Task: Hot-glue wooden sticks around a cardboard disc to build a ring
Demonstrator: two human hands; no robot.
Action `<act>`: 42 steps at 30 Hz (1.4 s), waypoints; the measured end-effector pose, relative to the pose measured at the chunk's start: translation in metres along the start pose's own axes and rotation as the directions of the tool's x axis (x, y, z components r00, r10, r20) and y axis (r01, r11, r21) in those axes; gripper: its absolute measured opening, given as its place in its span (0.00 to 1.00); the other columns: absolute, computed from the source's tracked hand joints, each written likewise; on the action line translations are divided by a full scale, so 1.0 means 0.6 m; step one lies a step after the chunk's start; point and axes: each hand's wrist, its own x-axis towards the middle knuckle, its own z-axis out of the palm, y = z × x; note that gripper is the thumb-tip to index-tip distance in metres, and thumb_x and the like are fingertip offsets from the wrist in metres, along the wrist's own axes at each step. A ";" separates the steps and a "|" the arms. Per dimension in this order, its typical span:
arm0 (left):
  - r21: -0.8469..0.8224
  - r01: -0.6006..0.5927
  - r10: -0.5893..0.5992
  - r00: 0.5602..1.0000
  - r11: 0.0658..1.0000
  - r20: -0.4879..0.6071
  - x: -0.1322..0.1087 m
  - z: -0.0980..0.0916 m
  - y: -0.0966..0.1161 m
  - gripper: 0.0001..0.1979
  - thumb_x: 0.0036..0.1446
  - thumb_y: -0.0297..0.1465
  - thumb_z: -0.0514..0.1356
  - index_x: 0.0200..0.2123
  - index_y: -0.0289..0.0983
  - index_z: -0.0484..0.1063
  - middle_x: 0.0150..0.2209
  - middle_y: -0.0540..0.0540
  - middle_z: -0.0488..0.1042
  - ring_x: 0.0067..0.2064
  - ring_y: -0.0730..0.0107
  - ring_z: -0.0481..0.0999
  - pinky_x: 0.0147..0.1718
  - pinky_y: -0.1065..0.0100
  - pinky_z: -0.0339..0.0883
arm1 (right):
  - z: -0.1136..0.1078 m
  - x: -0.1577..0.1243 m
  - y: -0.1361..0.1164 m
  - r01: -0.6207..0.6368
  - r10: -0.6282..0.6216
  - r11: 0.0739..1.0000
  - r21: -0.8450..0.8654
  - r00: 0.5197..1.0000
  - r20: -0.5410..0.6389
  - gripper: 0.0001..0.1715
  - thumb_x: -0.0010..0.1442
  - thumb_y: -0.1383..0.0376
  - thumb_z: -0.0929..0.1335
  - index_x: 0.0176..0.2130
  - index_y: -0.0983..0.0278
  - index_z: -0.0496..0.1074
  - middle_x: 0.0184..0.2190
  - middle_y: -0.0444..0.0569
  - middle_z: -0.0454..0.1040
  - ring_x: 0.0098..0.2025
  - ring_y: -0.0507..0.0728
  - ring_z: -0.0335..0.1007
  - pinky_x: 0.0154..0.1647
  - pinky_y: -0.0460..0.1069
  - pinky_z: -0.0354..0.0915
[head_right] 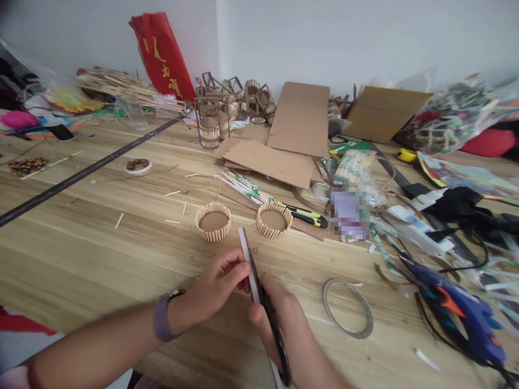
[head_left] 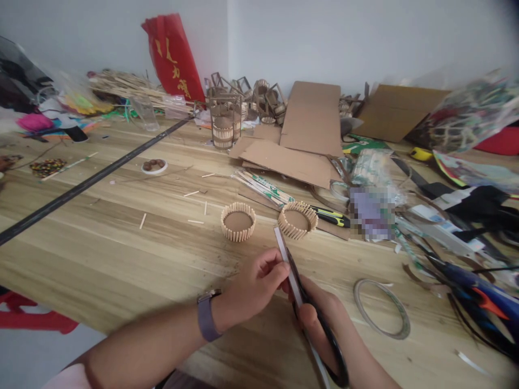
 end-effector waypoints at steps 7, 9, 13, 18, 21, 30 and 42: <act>-0.003 0.014 -0.014 1.000 1.000 0.009 0.000 0.003 0.002 0.12 0.57 0.39 0.55 0.27 0.37 0.64 0.24 0.53 0.65 0.27 0.74 0.67 0.29 0.71 0.62 | 0.002 0.000 -0.002 -0.023 0.022 0.999 0.044 0.999 0.022 0.49 0.57 0.32 0.48 0.41 0.65 0.73 0.17 0.44 0.68 0.18 0.55 0.63 0.20 0.47 0.61; -0.002 0.039 -0.039 0.999 0.999 0.011 0.001 0.002 0.005 0.11 0.55 0.38 0.55 0.27 0.37 0.64 0.23 0.53 0.65 0.27 0.73 0.67 0.29 0.71 0.62 | 0.002 0.000 -0.003 -0.023 0.021 0.998 0.050 0.999 0.028 0.49 0.56 0.32 0.48 0.41 0.65 0.73 0.17 0.44 0.68 0.18 0.55 0.62 0.20 0.47 0.61; 0.064 0.013 -0.011 0.999 0.998 -0.034 0.007 -0.006 0.013 0.13 0.55 0.39 0.53 0.24 0.37 0.64 0.22 0.52 0.65 0.26 0.72 0.66 0.27 0.70 0.60 | 0.001 0.001 -0.008 0.009 -0.010 0.999 0.030 1.000 0.022 0.49 0.56 0.31 0.48 0.38 0.65 0.72 0.20 0.45 0.69 0.22 0.54 0.63 0.24 0.47 0.63; 0.101 -0.050 0.064 0.988 0.994 -0.138 0.012 -0.015 0.019 0.12 0.55 0.36 0.53 0.23 0.37 0.63 0.21 0.53 0.63 0.26 0.73 0.64 0.27 0.71 0.59 | 0.000 0.003 -0.016 0.018 -0.018 1.000 0.003 0.999 0.037 0.48 0.55 0.31 0.47 0.34 0.65 0.70 0.20 0.44 0.66 0.22 0.53 0.59 0.22 0.46 0.59; 0.094 -0.079 0.091 0.987 0.992 -0.129 0.012 -0.014 0.019 0.11 0.55 0.35 0.53 0.23 0.37 0.62 0.21 0.54 0.62 0.26 0.74 0.63 0.27 0.72 0.59 | 0.001 0.003 -0.016 0.019 -0.019 1.000 -0.008 1.000 0.021 0.47 0.55 0.31 0.47 0.32 0.65 0.69 0.20 0.44 0.66 0.23 0.53 0.59 0.22 0.46 0.58; 0.103 -0.083 0.099 0.981 0.991 -0.168 0.011 -0.010 0.014 0.13 0.56 0.37 0.55 0.23 0.37 0.61 0.22 0.53 0.62 0.26 0.74 0.63 0.27 0.72 0.61 | 0.006 -0.002 -0.009 -0.041 0.040 0.999 0.031 0.999 0.030 0.43 0.53 0.29 0.49 0.27 0.62 0.64 0.18 0.42 0.62 0.21 0.52 0.58 0.19 0.46 0.56; 0.060 -0.052 0.058 0.993 0.997 -0.107 0.007 -0.006 0.003 0.11 0.57 0.35 0.54 0.25 0.37 0.65 0.23 0.52 0.66 0.27 0.73 0.67 0.28 0.71 0.62 | 0.005 0.003 -0.001 0.012 -0.012 1.000 0.006 1.000 -0.004 0.43 0.55 0.31 0.49 0.28 0.62 0.65 0.18 0.43 0.65 0.20 0.52 0.59 0.20 0.46 0.57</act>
